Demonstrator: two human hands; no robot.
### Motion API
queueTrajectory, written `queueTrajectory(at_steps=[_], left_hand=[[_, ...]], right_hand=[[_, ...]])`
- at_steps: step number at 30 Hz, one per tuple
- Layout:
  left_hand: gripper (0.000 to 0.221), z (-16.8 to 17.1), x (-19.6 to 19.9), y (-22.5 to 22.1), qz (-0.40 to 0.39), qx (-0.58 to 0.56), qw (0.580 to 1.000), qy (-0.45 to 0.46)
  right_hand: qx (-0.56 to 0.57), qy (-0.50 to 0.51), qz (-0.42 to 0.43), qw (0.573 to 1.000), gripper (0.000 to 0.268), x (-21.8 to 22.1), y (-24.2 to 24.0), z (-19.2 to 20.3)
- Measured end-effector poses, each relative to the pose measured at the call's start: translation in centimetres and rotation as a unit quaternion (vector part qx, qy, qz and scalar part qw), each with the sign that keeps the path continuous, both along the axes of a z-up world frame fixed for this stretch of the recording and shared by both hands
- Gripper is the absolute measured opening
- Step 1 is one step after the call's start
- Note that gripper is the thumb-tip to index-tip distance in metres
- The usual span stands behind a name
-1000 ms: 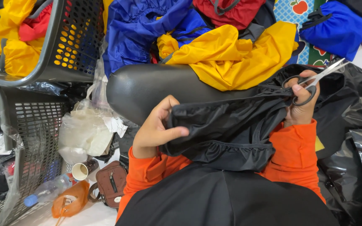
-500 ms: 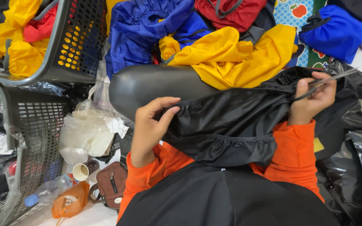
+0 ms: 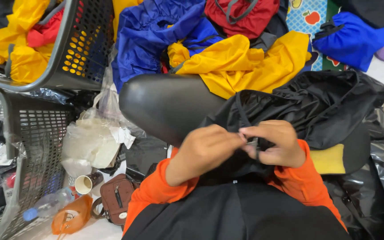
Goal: Folding a red fabric component, placing it in a plastic bag, and then cleaning and trimming a black fabric seat cover.
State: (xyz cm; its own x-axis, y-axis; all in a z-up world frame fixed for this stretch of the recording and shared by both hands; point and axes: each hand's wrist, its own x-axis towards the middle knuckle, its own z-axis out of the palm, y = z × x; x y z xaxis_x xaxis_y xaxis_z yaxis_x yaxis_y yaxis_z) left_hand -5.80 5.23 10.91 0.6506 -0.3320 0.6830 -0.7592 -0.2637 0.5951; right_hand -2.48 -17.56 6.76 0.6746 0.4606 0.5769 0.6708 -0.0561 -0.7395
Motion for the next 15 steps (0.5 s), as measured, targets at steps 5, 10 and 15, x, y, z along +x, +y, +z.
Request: queueTrajectory(at_steps=[5, 10, 15], left_hand=[[0.027, 0.1, 0.0, 4.3, 0.039, -0.017, 0.997, 0.063], [0.035, 1.8, -0.9, 6.5, 0.144, -0.016, 0.969, 0.199], [0.028, 1.0, -0.8, 7.4, 0.117, -0.075, 0.937, 0.32]], right_hand=[[0.053, 0.068, -0.13, 0.988, 0.036, -0.7, -2.7, -2.8], [0.098, 0.157, -0.224, 0.957, 0.025, -1.4, -2.9, -1.7], [0.137, 0.192, -0.257, 0.937, 0.029, -1.0, -3.2, -1.7]])
